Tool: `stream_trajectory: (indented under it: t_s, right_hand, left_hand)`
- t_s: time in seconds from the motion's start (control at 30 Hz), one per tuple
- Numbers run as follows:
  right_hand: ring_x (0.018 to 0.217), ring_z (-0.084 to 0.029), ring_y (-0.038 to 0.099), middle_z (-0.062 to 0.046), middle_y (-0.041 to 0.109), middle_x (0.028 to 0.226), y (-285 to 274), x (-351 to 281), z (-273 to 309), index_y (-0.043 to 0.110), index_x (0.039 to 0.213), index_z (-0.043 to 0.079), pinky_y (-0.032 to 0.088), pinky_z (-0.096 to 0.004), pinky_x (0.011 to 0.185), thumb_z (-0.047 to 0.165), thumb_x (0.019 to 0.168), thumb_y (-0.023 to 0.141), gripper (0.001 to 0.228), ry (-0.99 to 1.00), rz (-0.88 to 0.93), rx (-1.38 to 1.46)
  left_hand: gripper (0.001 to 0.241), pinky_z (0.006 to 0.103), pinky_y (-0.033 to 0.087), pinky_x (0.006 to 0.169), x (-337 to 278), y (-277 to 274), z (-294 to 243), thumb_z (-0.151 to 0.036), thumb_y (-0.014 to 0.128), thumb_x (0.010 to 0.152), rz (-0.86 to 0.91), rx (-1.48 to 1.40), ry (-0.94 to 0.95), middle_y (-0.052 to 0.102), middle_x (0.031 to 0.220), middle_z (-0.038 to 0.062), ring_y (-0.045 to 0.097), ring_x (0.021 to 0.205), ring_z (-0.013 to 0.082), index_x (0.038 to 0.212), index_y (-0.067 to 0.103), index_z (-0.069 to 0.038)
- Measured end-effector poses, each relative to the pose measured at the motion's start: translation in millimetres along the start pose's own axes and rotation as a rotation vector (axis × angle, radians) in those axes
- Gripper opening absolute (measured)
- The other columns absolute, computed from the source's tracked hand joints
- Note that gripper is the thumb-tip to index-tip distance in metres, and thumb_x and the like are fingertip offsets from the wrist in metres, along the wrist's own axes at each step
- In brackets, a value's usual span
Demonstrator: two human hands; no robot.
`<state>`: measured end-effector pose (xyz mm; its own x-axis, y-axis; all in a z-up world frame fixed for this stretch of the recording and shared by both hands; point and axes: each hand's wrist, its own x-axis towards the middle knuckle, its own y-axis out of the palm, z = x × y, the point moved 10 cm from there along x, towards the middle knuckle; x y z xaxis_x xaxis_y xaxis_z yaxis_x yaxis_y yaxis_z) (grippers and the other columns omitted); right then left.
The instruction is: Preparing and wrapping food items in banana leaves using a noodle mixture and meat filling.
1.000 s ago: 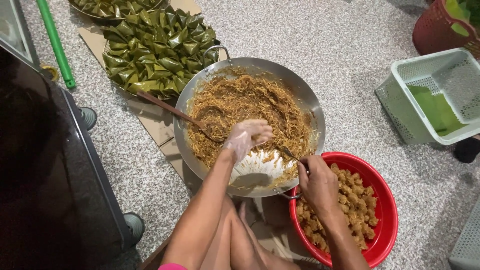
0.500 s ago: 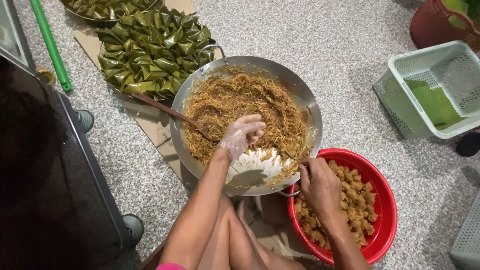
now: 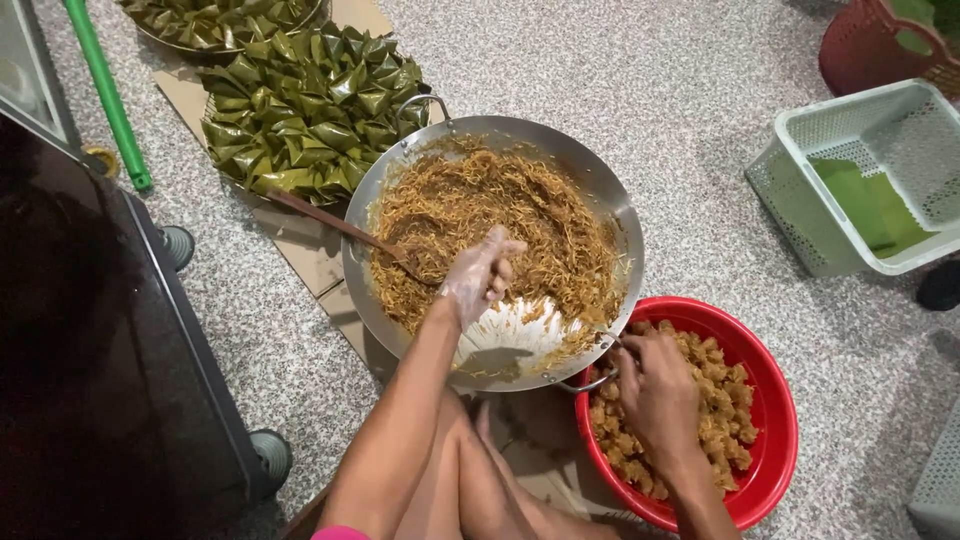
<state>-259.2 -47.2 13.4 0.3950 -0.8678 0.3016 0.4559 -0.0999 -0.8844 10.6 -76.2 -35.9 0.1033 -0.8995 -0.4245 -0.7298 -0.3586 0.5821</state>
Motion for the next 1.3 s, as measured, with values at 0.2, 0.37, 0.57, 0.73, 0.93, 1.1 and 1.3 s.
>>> stream_trajectory:
  t_s: [0.2, 0.37, 0.57, 0.73, 0.93, 1.1, 1.3]
  right_hand:
    - [0.071, -0.02, 0.07, -0.016, 0.074, 0.102, -37.9, -22.7, -15.5, 0.071, 0.104, 0.002, 0.062, -0.027, 0.053, 0.007, 0.097, 0.066, 0.01, 0.121, -0.007, 0.068]
    - [0.077, -0.024, 0.067, -0.017, 0.071, 0.102, -92.0, -44.1, -28.7, 0.071, 0.103, -0.003, 0.055, -0.031, 0.063, -0.001, 0.092, 0.069, 0.01, 0.18, -0.189, 0.12]
    - [0.078, -0.025, 0.061, -0.017, 0.067, 0.099, -147.2, -52.7, -56.7, 0.069, 0.102, -0.008, 0.05, -0.034, 0.071, -0.009, 0.092, 0.07, 0.011, 0.231, -0.397, 0.175]
    - [0.083, -0.039, 0.067, -0.017, 0.067, 0.093, -158.2, -69.2, -98.8, 0.073, 0.103, -0.001, 0.054, -0.04, 0.068, -0.003, 0.098, 0.072, 0.006, 0.216, -0.515, 0.169]
    - [0.076, -0.033, 0.066, -0.022, 0.066, 0.095, -136.6, -77.6, -123.5, 0.07, 0.105, -0.007, 0.056, -0.04, 0.062, -0.005, 0.099, 0.065, 0.008, 0.357, -0.421, 0.29]
    - [0.077, -0.042, 0.069, -0.024, 0.066, 0.091, -138.5, -57.4, -87.3, 0.069, 0.102, -0.011, 0.059, -0.045, 0.061, -0.007, 0.097, 0.065, 0.007, 0.273, -0.355, 0.25]
    - [0.087, -0.037, 0.071, -0.014, 0.07, 0.09, -100.5, -17.9, -15.0, 0.074, 0.102, 0.005, 0.057, -0.043, 0.074, 0.004, 0.096, 0.07, 0.008, 0.089, -0.248, 0.203]
  left_hand:
    - [0.029, 0.0262, 0.062, 0.081, 15.8, 9.0, 20.8, 0.008, 0.053, 0.09, 0.168, -0.273, -0.105, 0.059, 0.112, 0.028, 0.067, 0.095, 0.0323, 0.119, 0.053, 0.011]
    - [0.04, 0.0239, 0.05, 0.062, -24.9, 52.5, 18.9, -0.019, 0.066, 0.087, 0.316, 0.148, 0.05, 0.067, 0.097, 0.015, 0.061, 0.073, 0.0169, 0.117, 0.06, 0.005]
    - [0.032, 0.025, 0.053, 0.056, -68.0, 145.1, 94.0, -0.028, 0.059, 0.095, 0.522, 0.368, -0.133, 0.068, 0.085, 0.013, 0.063, 0.066, 0.0159, 0.106, 0.06, 0.002]
    - [0.03, 0.0248, 0.056, 0.045, -95.4, 203.7, 150.9, -0.02, 0.079, 0.082, 0.545, 0.76, -0.172, 0.07, 0.08, 0.024, 0.066, 0.063, 0.0226, 0.101, 0.074, 0.003]
    - [0.062, 0.0608, 0.045, 0.101, -115.6, 223.4, 151.3, -0.04, 0.053, 0.1, 0.731, 1.266, 0.048, 0.059, 0.115, 0.044, 0.056, 0.114, 0.0605, 0.129, 0.056, 0.015]
    - [0.028, 0.0363, 0.057, 0.093, -81.9, 153.7, 65.1, -0.037, 0.066, 0.093, 0.215, 0.757, 0.104, 0.074, 0.108, 0.01, 0.07, 0.102, 0.0238, 0.109, 0.076, -0.016]
    - [0.04, 0.0277, 0.062, 0.063, -39.3, -47.3, -53.0, -0.048, 0.051, 0.102, -0.442, 0.314, 0.482, 0.075, 0.096, 0.009, 0.075, 0.079, 0.0209, 0.114, 0.065, -0.012]
